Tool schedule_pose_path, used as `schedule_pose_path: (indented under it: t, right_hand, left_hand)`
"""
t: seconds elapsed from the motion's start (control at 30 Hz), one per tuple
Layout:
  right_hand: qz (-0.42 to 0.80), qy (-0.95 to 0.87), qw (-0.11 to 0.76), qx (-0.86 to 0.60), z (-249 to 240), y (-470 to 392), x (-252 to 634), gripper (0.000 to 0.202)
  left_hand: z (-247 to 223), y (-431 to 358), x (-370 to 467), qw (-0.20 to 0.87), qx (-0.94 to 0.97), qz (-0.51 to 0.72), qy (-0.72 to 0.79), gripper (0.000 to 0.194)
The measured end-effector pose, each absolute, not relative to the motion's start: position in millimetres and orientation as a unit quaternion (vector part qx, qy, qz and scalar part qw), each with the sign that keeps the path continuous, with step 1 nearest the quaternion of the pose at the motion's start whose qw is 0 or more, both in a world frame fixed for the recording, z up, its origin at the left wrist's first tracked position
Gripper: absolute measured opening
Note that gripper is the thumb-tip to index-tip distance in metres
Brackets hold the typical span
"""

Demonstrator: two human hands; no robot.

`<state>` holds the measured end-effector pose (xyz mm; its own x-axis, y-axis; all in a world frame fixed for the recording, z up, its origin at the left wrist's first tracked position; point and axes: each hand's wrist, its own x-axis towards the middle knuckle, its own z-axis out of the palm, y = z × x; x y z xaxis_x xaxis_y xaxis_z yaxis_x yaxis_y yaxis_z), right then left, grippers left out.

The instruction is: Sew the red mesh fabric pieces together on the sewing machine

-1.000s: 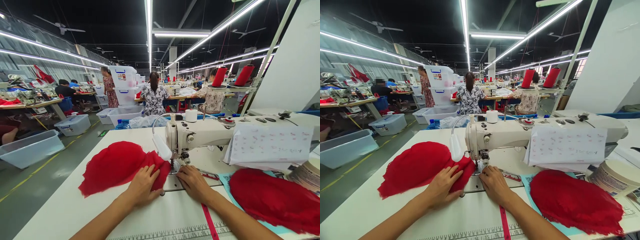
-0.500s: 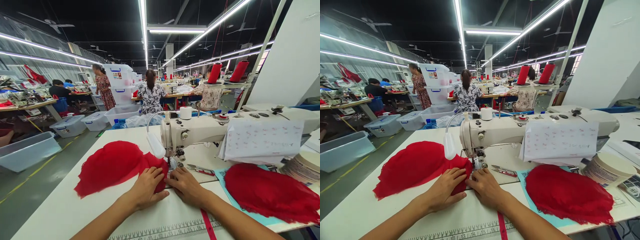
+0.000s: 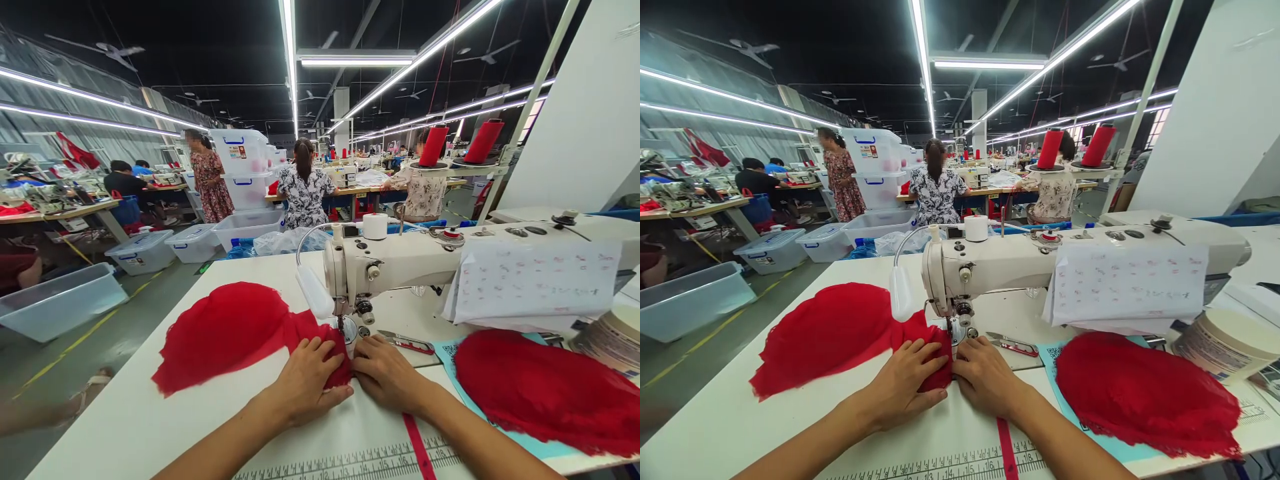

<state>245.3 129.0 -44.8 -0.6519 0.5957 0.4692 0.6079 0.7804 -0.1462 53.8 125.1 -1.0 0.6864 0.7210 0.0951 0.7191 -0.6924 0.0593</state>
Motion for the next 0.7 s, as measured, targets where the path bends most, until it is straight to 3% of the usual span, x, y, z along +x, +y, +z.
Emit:
schedule_pose_path:
  t: [0.7]
  right_hand:
    - [-0.062,-0.891,0.264,-0.363,-49,138,242,0.016]
  left_hand:
    - [-21,145,46,-0.029,0.917,0.086,0.39,0.042]
